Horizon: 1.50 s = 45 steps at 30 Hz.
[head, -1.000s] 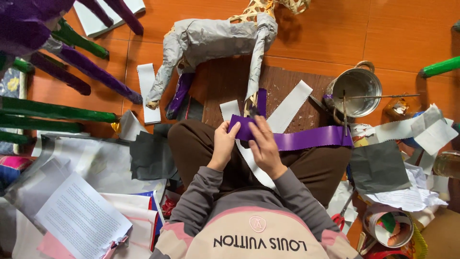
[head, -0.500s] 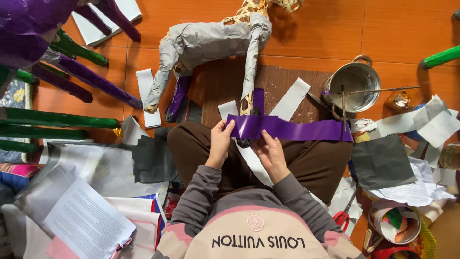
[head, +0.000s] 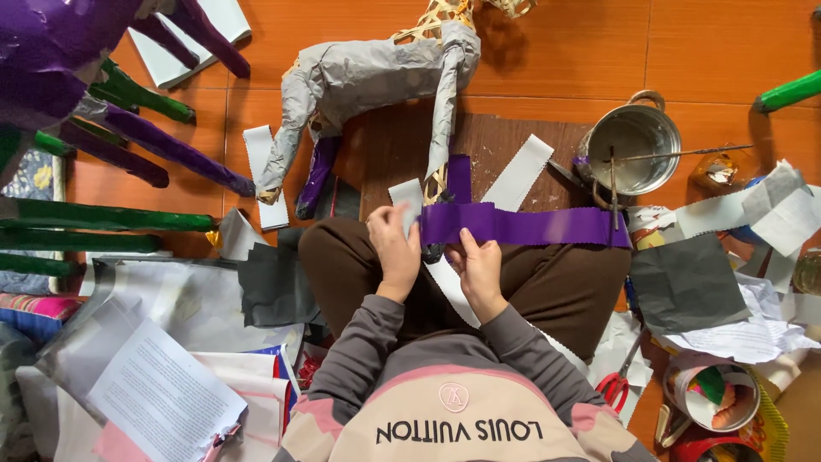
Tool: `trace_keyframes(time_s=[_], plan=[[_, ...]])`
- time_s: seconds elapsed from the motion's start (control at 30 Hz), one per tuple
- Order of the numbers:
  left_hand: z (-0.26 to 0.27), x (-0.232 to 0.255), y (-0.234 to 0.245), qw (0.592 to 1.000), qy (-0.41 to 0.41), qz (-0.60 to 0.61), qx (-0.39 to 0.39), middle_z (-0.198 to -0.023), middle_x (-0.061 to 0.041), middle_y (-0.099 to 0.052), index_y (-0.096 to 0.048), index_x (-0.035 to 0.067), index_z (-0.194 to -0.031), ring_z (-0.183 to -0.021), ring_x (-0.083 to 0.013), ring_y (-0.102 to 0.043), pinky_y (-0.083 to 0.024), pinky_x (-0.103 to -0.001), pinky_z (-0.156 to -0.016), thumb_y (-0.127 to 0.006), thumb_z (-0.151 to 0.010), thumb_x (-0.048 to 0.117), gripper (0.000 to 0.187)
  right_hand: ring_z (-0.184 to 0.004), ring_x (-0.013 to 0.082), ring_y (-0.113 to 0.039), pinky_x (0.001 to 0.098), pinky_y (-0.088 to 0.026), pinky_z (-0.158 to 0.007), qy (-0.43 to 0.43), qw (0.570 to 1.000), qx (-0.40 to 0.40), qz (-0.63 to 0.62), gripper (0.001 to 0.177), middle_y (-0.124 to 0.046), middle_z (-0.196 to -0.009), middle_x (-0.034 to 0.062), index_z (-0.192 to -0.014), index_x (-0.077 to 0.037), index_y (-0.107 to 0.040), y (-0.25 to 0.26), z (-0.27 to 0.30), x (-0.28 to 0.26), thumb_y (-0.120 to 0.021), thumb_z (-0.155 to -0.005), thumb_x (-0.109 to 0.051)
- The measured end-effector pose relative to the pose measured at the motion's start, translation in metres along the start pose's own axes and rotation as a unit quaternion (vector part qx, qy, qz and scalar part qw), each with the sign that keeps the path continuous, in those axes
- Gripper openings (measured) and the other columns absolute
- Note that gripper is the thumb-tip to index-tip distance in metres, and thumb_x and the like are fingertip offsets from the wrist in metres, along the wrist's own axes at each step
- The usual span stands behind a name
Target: Wrapping a giraffe-shaped paper model with purple adhesive strips
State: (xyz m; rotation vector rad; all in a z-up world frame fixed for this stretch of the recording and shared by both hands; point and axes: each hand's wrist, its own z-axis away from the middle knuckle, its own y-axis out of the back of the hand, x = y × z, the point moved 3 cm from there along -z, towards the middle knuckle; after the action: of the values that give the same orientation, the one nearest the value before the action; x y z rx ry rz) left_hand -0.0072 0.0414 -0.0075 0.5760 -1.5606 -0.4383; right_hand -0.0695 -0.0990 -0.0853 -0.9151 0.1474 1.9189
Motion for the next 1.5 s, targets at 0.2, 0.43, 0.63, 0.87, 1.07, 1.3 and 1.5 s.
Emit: trace_keyframes(time_s=[0.2,0.43,0.63,0.87,1.07,1.3,1.5], plan=[[-0.008,0.046,0.009,0.972,0.105,0.041,-0.205,-0.115,-0.025,-0.064,-0.056,0.004,-0.128,-0.11,-0.0404,-0.06,-0.048,-0.047,-0.094,-0.049,-0.092,0.02,0.041,-0.053,0.0259,-0.068,0.0416,-0.059,-0.05,-0.013,1.0,-0.012,-0.017,0.026,-0.059,-0.067,0.0111,-0.092,-0.006,-0.047,0.007,-0.018,0.012,-0.073,-0.089,-0.012],[-0.012,0.017,-0.023,0.923,0.233,0.048,-0.301,-0.108,-0.028,-0.065,-0.046,0.015,-0.134,-0.102,-0.0427,-0.066,-0.056,-0.05,-0.079,-0.075,-0.077,0.045,0.071,-0.077,0.0382,-0.068,0.0587,-0.057,-0.073,-0.105,0.989,-0.055,-0.092,0.037,-0.061,-0.088,0.0276,-0.095,0.005,-0.045,-0.004,0.006,-0.01,-0.079,-0.084,-0.007],[-0.009,0.004,-0.036,0.927,0.25,0.013,-0.281,-0.107,-0.023,-0.068,-0.048,0.02,-0.132,-0.104,-0.0372,-0.067,-0.054,-0.045,-0.085,-0.069,-0.078,0.045,0.063,-0.12,0.0246,-0.054,0.0444,-0.044,-0.103,0.092,0.947,-0.189,0.244,0.035,-0.061,-0.128,0.0235,-0.125,0.001,-0.063,-0.034,0.047,-0.089,-0.054,-0.1,-0.022],[-0.026,0.128,0.037,0.882,0.227,0.118,-0.396,-0.123,-0.033,-0.059,-0.036,0.007,-0.139,-0.117,-0.0441,-0.058,-0.047,-0.054,-0.096,-0.068,-0.08,0.043,0.076,-0.141,0.0422,-0.031,0.0625,-0.028,-0.109,-0.123,0.9,-0.185,0.375,0.104,-0.031,-0.148,0.0328,-0.149,0.005,-0.026,-0.087,-0.004,-0.056,-0.067,-0.083,-0.064],[-0.012,0.089,0.019,0.823,0.266,0.271,-0.423,-0.104,-0.046,-0.054,0.011,0.01,-0.152,-0.065,-0.0462,-0.068,-0.061,-0.044,-0.054,-0.048,-0.098,0.041,0.086,-0.076,0.013,-0.069,0.0247,-0.055,-0.07,-0.213,0.955,-0.196,0.064,0.036,-0.072,-0.092,0.0045,-0.106,-0.009,-0.067,-0.074,-0.04,-0.016,-0.08,-0.082,-0.032],[-0.001,0.043,0.014,0.965,0.12,0.096,-0.212,-0.138,-0.037,-0.035,0.002,0.022,-0.155,-0.13,-0.0504,-0.036,-0.029,-0.06,-0.112,-0.044,-0.097,0.043,0.077,-0.07,0.0147,-0.066,0.0312,-0.058,-0.067,-0.202,0.952,-0.217,0.07,0.037,-0.066,-0.079,0.0033,-0.109,-0.016,-0.071,-0.091,0.001,-0.047,-0.077,-0.083,-0.041],[-0.069,0.021,0.062,0.975,-0.084,0.046,0.198,-0.148,-0.028,-0.034,-0.026,0.002,-0.151,-0.132,-0.0406,-0.043,-0.034,-0.053,-0.111,-0.063,-0.096,0.011,0.067,-0.07,0.0178,-0.065,0.0381,-0.061,-0.06,-0.19,0.953,-0.223,0.081,0.052,-0.059,-0.084,0.0052,-0.127,-0.021,-0.064,-0.093,0.02,-0.058,-0.075,-0.083,-0.048]])
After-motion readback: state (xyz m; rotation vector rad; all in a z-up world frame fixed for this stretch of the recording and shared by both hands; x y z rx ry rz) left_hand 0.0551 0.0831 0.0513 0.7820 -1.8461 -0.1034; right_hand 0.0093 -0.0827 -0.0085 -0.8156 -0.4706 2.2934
